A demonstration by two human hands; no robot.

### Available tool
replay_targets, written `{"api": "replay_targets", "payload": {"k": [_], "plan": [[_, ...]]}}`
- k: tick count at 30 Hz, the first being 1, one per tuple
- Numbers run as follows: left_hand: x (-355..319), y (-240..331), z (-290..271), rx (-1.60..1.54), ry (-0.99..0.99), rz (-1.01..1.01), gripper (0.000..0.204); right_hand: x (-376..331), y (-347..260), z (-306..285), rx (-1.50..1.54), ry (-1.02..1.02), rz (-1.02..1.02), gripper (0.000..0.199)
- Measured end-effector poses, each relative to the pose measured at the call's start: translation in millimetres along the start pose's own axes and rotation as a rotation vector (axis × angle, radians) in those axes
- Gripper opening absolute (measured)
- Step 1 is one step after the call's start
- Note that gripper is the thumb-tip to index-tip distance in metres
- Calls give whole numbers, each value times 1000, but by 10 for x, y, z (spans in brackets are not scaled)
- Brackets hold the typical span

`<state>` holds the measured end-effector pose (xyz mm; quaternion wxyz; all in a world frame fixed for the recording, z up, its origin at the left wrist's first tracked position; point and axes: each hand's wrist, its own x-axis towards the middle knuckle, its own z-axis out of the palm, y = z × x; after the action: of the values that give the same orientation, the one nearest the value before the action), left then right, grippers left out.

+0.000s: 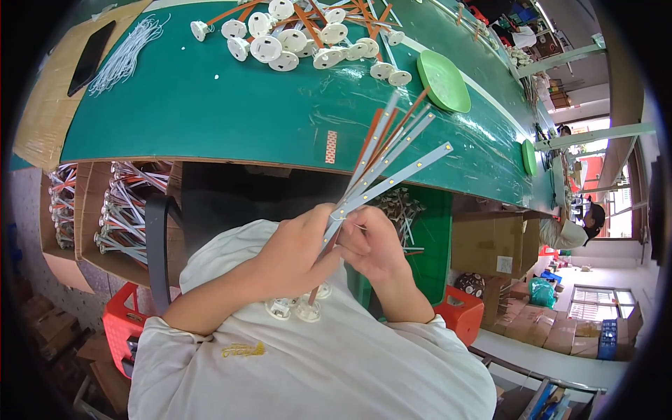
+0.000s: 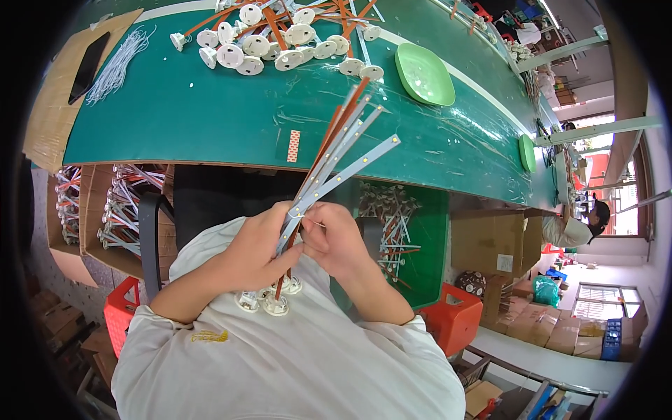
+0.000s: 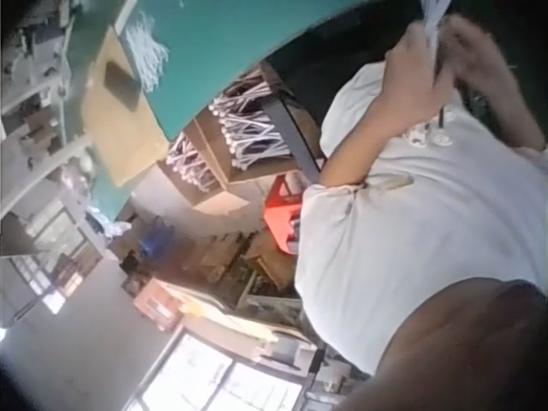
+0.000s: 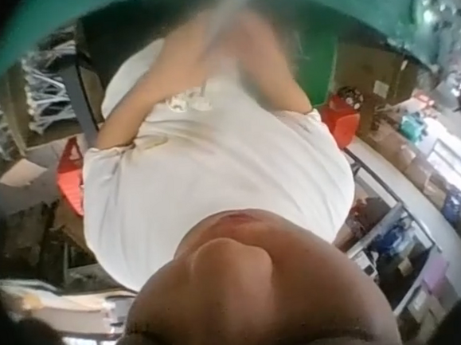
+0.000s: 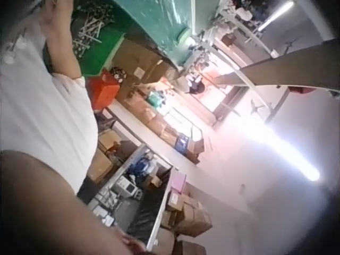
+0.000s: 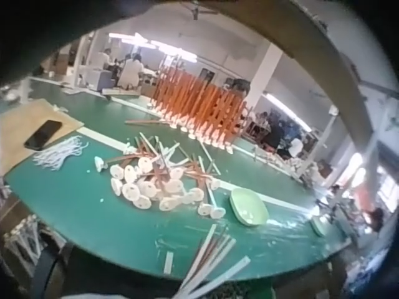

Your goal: Assembling LED light strips onto plastic bases and bundling them with rubber bands for packaging.

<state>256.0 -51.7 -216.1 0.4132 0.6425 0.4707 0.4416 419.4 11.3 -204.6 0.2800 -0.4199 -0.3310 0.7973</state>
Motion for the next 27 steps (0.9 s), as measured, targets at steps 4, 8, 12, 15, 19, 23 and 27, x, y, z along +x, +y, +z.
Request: {"api": "replay_targets", "payload": {"k": [4, 8, 12, 15, 19, 23, 27], "plan": [[-2, -10, 6, -54, -48, 25, 36, -93, -75, -127, 222, -170, 195, 27], [-4, -50, 6, -120, -120, -78, 41, -131, -107, -193, -560, 113, -460, 17], [-9, -28, 36, -133, -149, -89, 42, -49, -305, -271, -1379, -30, -1419, 21], [-1, -22, 57, -99, -130, 39, 39, -4, -279, -237, -1383, -147, -1441, 25], [-28, -13, 41, -98, -131, 22, 39, -4, -286, -258, -1444, -242, -1459, 24], [-57, -64, 50, -107, -124, 14, 42, -60, -275, -157, -1571, -278, -1274, 21], [-40, -77, 31, -150, -136, 43, 45, -35, -199, -141, -1446, -257, -1284, 14]]}}
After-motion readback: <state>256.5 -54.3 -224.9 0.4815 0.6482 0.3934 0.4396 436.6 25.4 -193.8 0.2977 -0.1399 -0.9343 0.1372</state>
